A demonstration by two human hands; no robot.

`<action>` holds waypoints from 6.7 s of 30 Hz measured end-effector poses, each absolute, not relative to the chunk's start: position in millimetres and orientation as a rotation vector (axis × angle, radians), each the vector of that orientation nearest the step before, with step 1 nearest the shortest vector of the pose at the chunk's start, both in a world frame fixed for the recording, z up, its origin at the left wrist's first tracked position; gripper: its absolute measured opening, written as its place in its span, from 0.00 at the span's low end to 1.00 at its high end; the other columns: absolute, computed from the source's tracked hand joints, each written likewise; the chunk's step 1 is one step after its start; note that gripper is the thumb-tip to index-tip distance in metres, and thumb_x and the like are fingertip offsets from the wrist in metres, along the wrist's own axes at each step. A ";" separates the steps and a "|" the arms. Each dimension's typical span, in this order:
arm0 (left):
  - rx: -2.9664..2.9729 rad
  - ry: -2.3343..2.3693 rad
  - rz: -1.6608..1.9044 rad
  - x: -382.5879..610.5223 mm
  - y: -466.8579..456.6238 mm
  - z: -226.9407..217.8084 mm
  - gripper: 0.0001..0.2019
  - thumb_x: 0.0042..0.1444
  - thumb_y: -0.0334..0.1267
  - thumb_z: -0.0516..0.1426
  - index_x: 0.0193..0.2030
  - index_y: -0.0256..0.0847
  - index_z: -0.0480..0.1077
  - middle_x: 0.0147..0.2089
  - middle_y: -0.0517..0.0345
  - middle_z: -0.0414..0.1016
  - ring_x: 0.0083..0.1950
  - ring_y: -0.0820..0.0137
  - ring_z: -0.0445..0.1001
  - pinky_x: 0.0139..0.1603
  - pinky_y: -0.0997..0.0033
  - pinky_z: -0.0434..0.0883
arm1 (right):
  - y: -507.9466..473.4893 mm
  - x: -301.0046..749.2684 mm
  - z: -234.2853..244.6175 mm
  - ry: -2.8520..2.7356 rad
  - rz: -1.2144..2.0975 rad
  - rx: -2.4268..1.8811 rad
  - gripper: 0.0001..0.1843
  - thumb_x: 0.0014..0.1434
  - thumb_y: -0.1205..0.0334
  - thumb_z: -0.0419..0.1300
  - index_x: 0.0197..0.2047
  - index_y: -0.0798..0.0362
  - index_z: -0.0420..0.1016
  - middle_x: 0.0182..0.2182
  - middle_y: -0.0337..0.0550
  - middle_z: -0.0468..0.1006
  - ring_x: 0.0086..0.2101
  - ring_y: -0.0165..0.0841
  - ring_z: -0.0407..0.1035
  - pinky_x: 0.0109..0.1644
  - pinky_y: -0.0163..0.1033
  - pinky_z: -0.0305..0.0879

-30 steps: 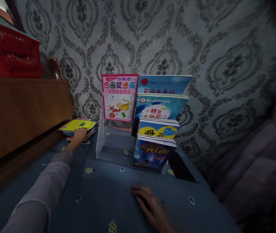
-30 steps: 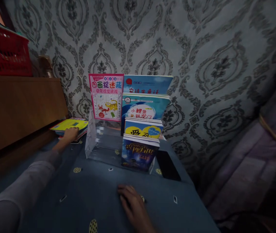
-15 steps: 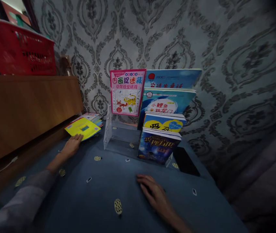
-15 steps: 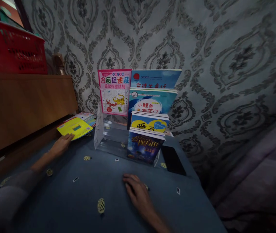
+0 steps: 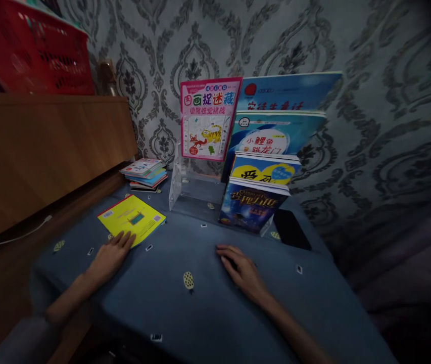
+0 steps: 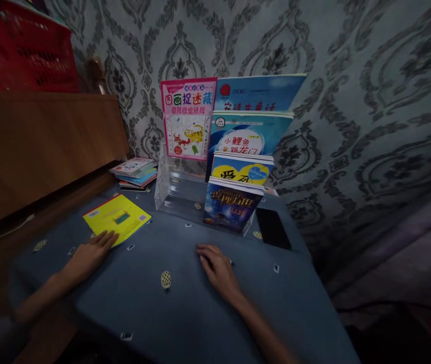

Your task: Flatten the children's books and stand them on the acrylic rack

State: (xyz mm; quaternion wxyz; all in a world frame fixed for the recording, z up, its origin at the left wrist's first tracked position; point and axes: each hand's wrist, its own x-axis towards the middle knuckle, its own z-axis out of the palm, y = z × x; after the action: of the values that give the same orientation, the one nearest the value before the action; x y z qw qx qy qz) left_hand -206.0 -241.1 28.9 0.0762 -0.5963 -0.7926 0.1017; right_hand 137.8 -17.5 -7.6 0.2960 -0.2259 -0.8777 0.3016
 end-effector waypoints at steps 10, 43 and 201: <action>-1.994 -1.982 0.330 -83.8 -243.9 7.9 0.28 0.60 0.20 0.49 0.66 0.40 0.66 0.63 0.35 0.71 0.63 0.48 0.73 0.53 0.53 0.78 | -26.7 139.5 0.3 -2.315 0.736 -0.595 0.15 0.67 0.60 0.53 0.50 0.50 0.78 0.50 0.52 0.80 0.51 0.43 0.75 0.56 0.53 0.72; -2.065 -1.960 -0.425 -49.5 -243.4 4.7 0.19 0.70 0.38 0.46 0.64 0.37 0.62 0.61 0.41 0.71 0.59 0.56 0.72 0.57 0.52 0.74 | -57.8 182.2 2.4 -2.700 0.279 -0.891 0.23 0.71 0.54 0.49 0.66 0.47 0.66 0.66 0.54 0.67 0.68 0.50 0.55 0.67 0.73 0.44; -2.835 -1.444 -0.486 43.6 -17.4 2.4 0.27 0.59 0.23 0.47 0.65 0.36 0.65 0.66 0.45 0.69 0.66 0.59 0.67 0.63 0.54 0.65 | -5.0 224.2 -3.5 -1.878 0.703 -1.186 0.18 0.62 0.67 0.50 0.51 0.50 0.74 0.46 0.48 0.83 0.45 0.41 0.78 0.52 0.48 0.72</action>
State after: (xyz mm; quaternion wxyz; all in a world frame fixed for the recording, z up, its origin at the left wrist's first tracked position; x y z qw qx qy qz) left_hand 43.6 -17.4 2.4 -0.0385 -0.8803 -0.4482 -0.1510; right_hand 224.2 -5.0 -3.5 0.3949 -0.4676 -0.7406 0.2774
